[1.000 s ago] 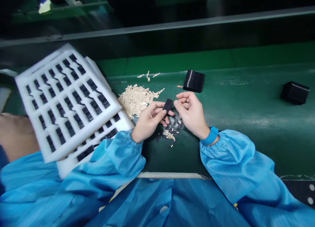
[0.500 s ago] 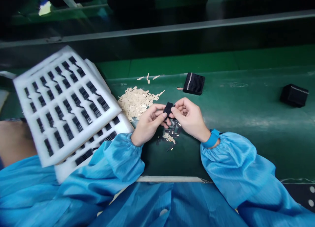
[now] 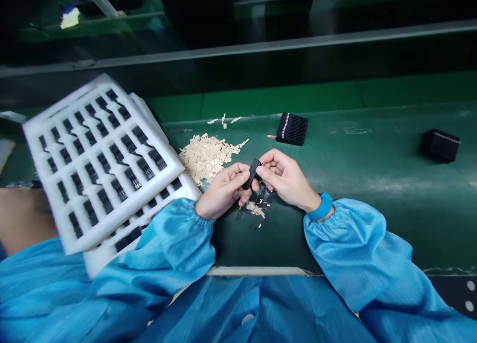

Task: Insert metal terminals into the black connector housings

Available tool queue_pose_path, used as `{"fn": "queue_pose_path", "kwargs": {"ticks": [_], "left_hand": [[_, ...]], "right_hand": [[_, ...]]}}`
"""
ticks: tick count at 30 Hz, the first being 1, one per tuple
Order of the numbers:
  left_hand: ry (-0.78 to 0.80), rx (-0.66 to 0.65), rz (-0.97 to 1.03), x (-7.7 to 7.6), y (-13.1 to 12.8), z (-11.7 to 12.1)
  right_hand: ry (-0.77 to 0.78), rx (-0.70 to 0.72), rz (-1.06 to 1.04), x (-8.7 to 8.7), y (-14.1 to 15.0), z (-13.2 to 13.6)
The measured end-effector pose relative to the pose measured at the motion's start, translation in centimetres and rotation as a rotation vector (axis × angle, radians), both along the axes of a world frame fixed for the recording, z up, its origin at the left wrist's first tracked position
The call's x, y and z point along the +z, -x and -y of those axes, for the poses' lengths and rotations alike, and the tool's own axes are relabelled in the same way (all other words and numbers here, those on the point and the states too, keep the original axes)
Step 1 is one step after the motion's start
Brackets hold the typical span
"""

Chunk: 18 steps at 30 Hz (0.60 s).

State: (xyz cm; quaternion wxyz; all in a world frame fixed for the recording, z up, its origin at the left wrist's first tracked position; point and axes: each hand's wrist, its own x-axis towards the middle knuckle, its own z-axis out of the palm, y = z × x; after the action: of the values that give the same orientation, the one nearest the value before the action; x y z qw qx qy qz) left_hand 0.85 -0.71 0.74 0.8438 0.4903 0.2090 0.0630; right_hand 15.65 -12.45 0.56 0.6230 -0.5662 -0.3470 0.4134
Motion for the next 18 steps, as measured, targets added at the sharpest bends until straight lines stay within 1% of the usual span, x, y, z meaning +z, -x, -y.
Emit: {"fn": "queue_pose_path", "kwargs": {"ticks": [4, 9, 12, 14, 16, 18], "left_hand": [[0.054, -0.023, -0.002, 0.15, -0.02, -0.02], [0.08, -0.015, -0.009, 0.2, -0.14, -0.02], [0.069, -0.021, -0.011, 0.21, -0.2, -0.08], [0.038, 0.017, -0.005, 0.2, -0.2, -0.11], [0.001, 0.059, -0.006, 0.14, -0.21, -0.12], [-0.026, 0.084, -0.006, 0.02, -0.23, -0.11]], "right_hand": [[-0.02, 0.043, -0.031, -0.15, 0.09, 0.1], [-0.038, -0.023, 0.062, -0.11, 0.67, 0.0], [-0.017, -0.003, 0.08, -0.09, 0.7, -0.05], [-0.01, 0.021, 0.086, -0.1, 0.56, -0.03], [0.0, -0.026, 0.121, -0.12, 0.38, -0.01], [0.001, -0.12, 0.173, -0.15, 0.2, 0.02]]}}
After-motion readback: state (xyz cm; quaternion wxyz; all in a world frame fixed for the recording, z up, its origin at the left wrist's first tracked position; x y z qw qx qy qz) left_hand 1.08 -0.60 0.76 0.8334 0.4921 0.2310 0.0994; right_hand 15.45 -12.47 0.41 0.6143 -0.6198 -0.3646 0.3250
